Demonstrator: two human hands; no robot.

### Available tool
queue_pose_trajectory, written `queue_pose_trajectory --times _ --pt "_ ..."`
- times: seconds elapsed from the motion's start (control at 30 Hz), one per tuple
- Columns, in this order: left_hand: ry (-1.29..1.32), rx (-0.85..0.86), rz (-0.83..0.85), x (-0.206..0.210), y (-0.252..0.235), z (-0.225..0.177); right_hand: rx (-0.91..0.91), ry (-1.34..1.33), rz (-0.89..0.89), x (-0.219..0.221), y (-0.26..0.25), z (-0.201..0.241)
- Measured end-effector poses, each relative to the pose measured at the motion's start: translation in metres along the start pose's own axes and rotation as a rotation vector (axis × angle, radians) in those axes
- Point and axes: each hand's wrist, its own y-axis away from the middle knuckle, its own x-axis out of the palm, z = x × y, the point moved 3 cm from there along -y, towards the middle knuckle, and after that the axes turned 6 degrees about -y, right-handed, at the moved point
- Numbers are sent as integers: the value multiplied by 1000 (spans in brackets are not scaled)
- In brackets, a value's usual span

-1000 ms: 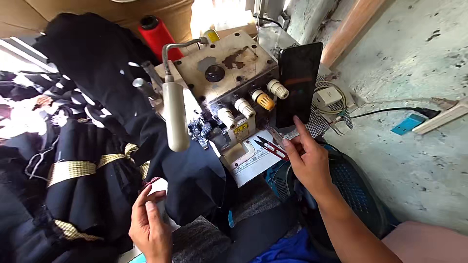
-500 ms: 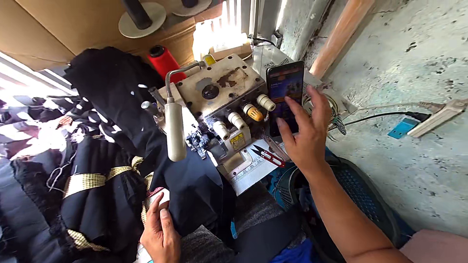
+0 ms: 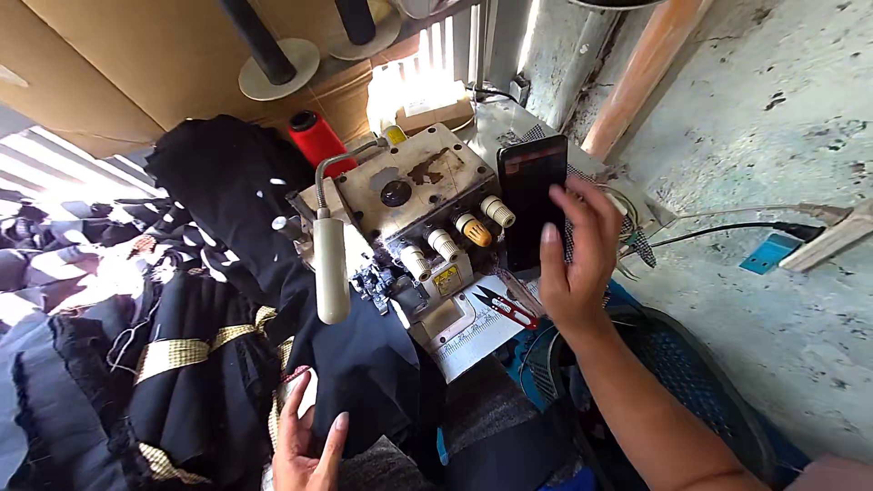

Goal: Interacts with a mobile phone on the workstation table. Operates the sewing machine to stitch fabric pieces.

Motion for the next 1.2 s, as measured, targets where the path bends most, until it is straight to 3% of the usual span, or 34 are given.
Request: queue_pose_trajectory --times 0.03,0.17,0.23,0.4,0.57,0.77,0.87,0.93,1.03,1.1,1.2 --pt "-25 1 -38 -1 0 -2 19 -43 -28 0 13 3" --pt "-537 172 -289 -9 6 -26 134 -132 -13 6 61 2" --pt "-545 241 -334 1 12 -50 197 -148 43 3 78 2" --pt "-390 159 -54 68 17 -70 257 -58 171 -5 87 5" --pt "-593 140 -129 99 14 -52 260 74 216 -7 71 3" --pt "-474 78 -139 85 27 -59 247 125 338 0 61 3" --pt "-411 2 -105 89 39 -63 259 2 308 0 64 10" --pt "-389 26 -91 96 52 -67 286 -226 356 -1 75 28" --pt "-428 133 -36 111 77 -67 414 -563 715 8 108 69" --pt "-479 181 63 118 90 -60 458 -563 893 20 134 89" --pt "-467 219 207 99 88 -53 365 -475 813 24 155 99"
